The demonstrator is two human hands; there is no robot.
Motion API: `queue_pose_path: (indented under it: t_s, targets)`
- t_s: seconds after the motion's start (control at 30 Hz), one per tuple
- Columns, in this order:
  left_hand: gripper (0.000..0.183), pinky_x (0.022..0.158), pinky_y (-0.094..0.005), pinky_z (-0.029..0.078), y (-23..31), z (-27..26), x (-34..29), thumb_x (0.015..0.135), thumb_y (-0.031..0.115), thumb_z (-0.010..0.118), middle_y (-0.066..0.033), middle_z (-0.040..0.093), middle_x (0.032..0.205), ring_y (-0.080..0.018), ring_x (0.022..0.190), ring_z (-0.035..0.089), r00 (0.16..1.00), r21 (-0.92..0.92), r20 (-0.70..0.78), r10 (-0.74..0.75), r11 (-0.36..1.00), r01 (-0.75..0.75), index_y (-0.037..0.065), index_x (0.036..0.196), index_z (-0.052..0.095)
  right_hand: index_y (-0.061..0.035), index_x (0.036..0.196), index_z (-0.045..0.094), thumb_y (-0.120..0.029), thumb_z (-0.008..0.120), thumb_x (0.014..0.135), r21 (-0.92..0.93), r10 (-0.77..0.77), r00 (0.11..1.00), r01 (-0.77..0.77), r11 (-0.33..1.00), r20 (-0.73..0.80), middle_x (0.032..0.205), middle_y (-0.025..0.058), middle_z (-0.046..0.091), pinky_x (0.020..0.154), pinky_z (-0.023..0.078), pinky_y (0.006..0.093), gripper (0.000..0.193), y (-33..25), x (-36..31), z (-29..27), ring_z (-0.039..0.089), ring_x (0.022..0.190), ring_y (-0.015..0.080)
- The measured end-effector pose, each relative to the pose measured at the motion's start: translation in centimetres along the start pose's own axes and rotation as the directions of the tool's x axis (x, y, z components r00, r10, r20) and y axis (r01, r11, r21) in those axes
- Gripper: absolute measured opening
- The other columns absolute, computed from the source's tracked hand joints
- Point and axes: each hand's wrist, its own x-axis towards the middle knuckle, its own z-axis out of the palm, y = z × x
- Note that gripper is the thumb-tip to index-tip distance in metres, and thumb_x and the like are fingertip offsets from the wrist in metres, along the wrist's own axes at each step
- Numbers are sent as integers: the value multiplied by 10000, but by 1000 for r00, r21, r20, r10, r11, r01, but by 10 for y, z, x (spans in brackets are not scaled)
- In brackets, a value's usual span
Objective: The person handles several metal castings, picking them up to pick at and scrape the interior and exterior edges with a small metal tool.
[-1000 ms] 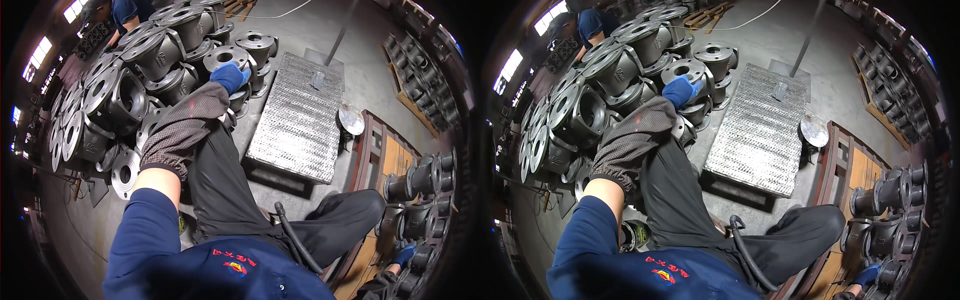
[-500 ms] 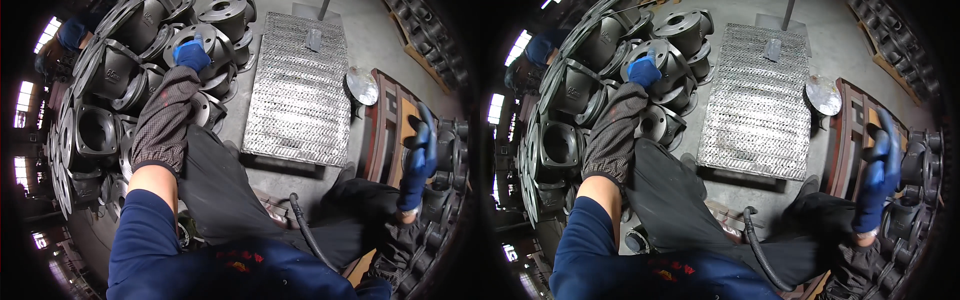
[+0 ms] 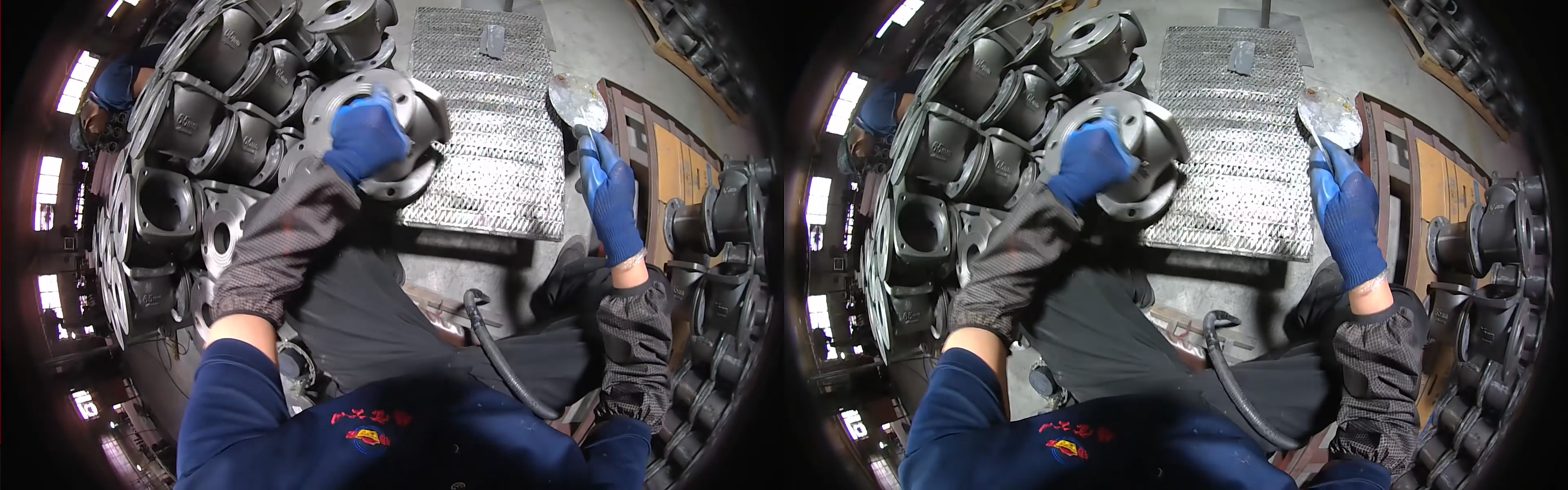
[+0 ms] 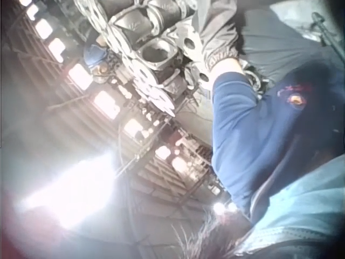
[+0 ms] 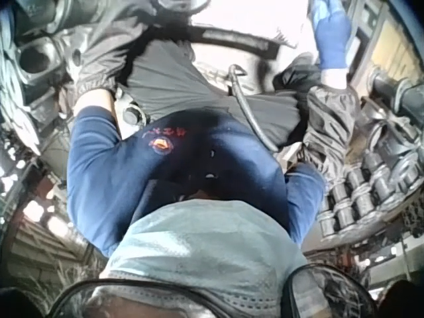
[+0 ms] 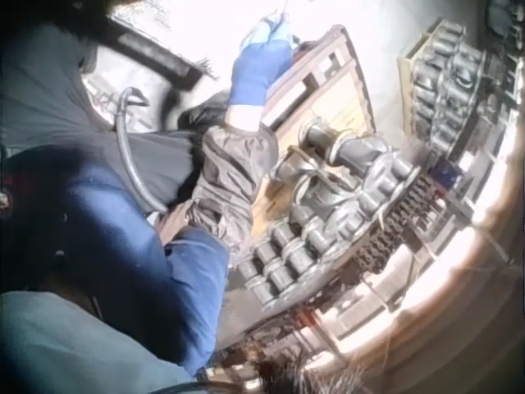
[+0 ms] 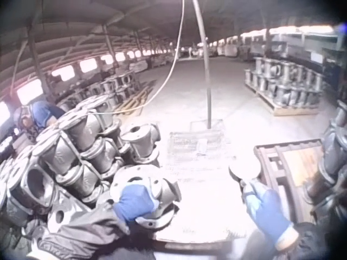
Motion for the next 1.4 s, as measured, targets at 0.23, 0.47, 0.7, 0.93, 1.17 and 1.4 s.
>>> queue_pose_path:
  t_s: [0.23,0.47,0.7,0.93,1.17,1.4]
  targets:
    - [854,599,-377,484,61,11,-70,651,287,721,-146,598,726,-289,655,604,970,159,35,242,956,-245,-118,1307,353,-48,1093,606,-207,560,897,-1,-140,990,140,990,21,813,203,637,637,486,310,257,7,-1,20,661,727,266]
    - [569,694,-377,521,47,-32,-70,706,299,711,-159,660,815,-273,776,660,992,-686,0,123,722,-89,-12,1158,562,-33,1137,593,-322,532,929,294,41,989,-82,952,145,770,36,625,538,448,203,361,-42,-14,13,539,593,62]
    - [857,951,-398,439,11,-1,-30,671,206,684,-213,396,1350,-357,1185,481,967,-168,237,-98,976,140,66,1405,265,-72,1181,589,-331,486,943,219,-198,972,168,961,126,867,68,658,591,455,200,366,-58,-10,16,537,620,67]
    - [675,832,-390,521,37,-7,-8,700,150,700,-220,597,1102,-313,999,614,940,174,254,-227,967,187,7,1292,408,-73,1183,586,-351,493,940,336,-95,987,47,941,128,860,73,664,579,453,196,381,-63,-1,14,562,624,72]
    - [770,866,-419,490,19,8,-9,711,286,701,-206,558,1161,-336,1040,584,990,116,138,-41,993,25,42,1348,345,-65,1180,581,-374,457,942,291,35,978,-95,952,205,850,80,661,559,452,215,409,-37,1,12,579,611,87]
    - [536,847,-279,471,-9,-3,-15,833,224,663,-106,593,1098,-156,969,573,979,-623,187,75,780,60,-13,1268,460,21,1122,571,-342,535,907,274,284,890,-390,879,358,786,126,649,528,497,246,424,-15,0,29,598,557,139]
